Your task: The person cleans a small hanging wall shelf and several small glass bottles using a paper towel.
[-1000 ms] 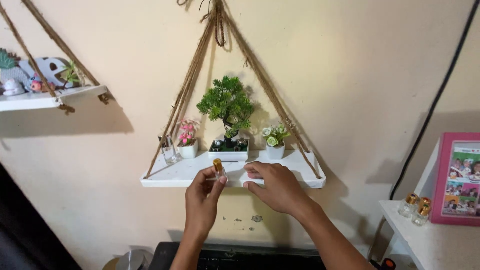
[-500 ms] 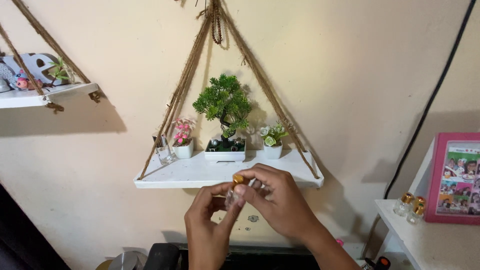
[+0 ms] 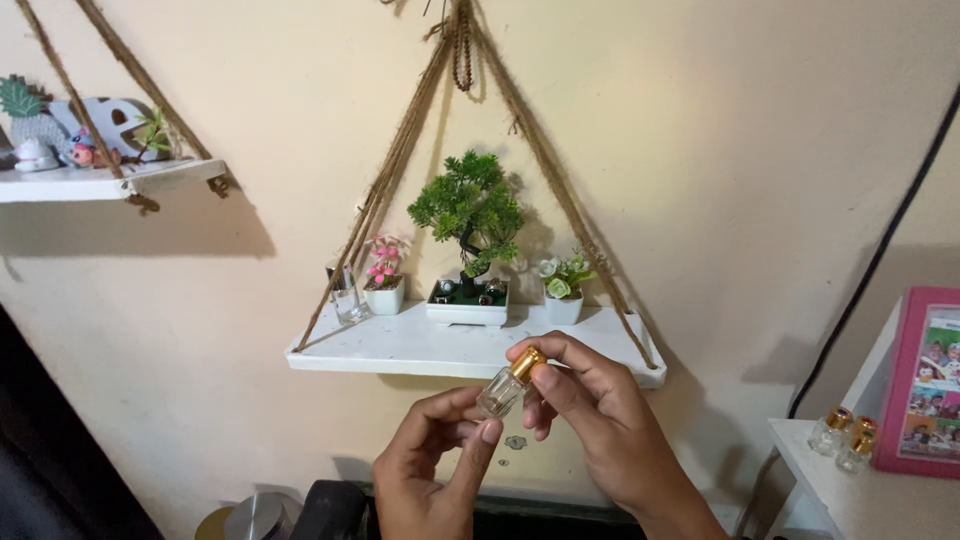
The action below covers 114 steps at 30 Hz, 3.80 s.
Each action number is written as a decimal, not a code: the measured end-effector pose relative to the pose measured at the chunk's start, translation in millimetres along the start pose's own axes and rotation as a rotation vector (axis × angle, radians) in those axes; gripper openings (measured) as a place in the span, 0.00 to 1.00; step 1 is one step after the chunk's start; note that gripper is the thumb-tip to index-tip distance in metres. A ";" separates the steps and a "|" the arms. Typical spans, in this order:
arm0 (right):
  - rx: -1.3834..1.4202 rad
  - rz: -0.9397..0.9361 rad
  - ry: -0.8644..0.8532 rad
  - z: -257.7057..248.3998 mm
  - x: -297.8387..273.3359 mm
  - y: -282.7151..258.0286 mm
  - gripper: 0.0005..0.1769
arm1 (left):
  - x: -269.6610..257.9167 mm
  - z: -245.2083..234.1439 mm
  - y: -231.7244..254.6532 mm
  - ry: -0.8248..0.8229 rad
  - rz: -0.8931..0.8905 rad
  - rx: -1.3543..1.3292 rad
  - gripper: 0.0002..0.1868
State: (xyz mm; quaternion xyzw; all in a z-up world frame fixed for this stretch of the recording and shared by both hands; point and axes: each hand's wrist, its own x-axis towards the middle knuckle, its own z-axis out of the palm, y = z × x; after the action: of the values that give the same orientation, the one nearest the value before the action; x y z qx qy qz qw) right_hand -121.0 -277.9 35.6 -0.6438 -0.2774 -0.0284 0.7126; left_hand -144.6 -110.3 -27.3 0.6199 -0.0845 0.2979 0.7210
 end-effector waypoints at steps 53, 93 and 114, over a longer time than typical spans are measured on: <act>0.098 0.059 0.178 -2.3 -5.4 11.9 0.20 | 12.3 -0.4 -34.7 -0.039 0.210 -0.014 0.20; 0.256 -0.071 0.004 -5.8 3.2 27.4 0.24 | 11.2 -5.2 -85.9 -0.072 0.127 -0.217 0.23; 0.049 -0.048 -0.004 -1.5 -4.3 3.4 0.22 | 5.8 12.6 -60.6 0.003 0.014 -0.135 0.18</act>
State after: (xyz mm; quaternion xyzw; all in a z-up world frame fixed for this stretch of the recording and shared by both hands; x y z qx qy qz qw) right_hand -122.7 -280.1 30.7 -0.6193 -0.2948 -0.0376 0.7267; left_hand -104.4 -123.6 -72.8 0.5687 -0.1076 0.2973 0.7594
